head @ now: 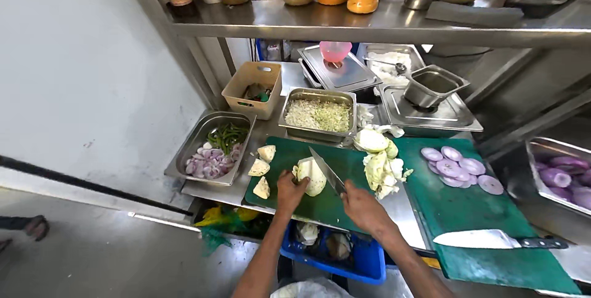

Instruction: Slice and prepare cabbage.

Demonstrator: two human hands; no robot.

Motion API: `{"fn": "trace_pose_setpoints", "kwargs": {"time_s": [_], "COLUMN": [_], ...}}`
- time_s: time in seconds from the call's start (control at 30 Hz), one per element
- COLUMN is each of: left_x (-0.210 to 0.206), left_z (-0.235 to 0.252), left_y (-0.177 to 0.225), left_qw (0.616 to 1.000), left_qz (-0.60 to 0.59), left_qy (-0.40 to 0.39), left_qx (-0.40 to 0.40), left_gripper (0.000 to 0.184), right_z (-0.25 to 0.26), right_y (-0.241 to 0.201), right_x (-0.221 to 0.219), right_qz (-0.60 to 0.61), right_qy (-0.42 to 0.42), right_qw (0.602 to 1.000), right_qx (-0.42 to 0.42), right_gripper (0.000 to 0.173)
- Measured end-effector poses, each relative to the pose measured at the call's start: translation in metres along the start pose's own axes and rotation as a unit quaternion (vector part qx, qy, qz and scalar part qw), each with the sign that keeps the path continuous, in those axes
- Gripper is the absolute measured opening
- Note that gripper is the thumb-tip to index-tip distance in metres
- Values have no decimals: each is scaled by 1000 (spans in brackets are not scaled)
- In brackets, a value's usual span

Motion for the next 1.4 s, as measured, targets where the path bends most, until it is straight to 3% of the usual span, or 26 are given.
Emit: {"fn": "trace_pose_setpoints", "kwargs": {"time_s": [0.17, 0.4, 0.7, 0.83, 0.9, 1.0, 1.13, 1.23, 1.4], "left_x": [-2, -3, -4, -5, -6, -3, -2, -4, -12], "left_z": [2, 11, 12, 12, 7, 8, 6, 8, 12], "left_y": [2, -6, -10, -20, -23, -31, -37, -37, -23], "left_qw": [1000, 996, 993, 994, 994, 993, 994, 994, 991], "left_qz": [-6, -7, -92, -99, -101, -112, -110, -90, -60], "left_qy": [-9, -83, -65, -50, -39, -21, -13, -13, -32], "left_qx": [7, -19, -28, -10, 6, 25, 27, 53, 116], "left_gripper": [35, 38, 33, 33, 34, 35, 39, 44, 59], "right_z": [11, 27, 78, 74, 61, 0, -61, -74, -96], "right_y": [-9, -32, -55, -67, -59, -24, 31, 46, 82], "right_x": [0, 3, -17, -31, -45, -89, -131, -127, -103], "right_qz": [-37, -75, -80, -76, -81, -35, -12, -10, 134], "right_qy": [-32, -122, -169, -156, -143, -123, -103, -91, 72], "right_qw": [999, 989, 981, 983, 986, 991, 992, 994, 988], "right_qx": [-6, -34, -54, -55, -24, -33, -73, -56, -28], "right_gripper": [37, 38, 34, 39, 45, 61, 49, 44, 37]}}
Point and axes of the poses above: each hand's wrist, its own z-axis towards the middle knuckle, its own x-axis out of the back of the hand, y = z × x, the point moved 7 cm from there along z, towards the middle knuckle, and after that the axes turned 12 degrees about y, right-handed, at the moved point
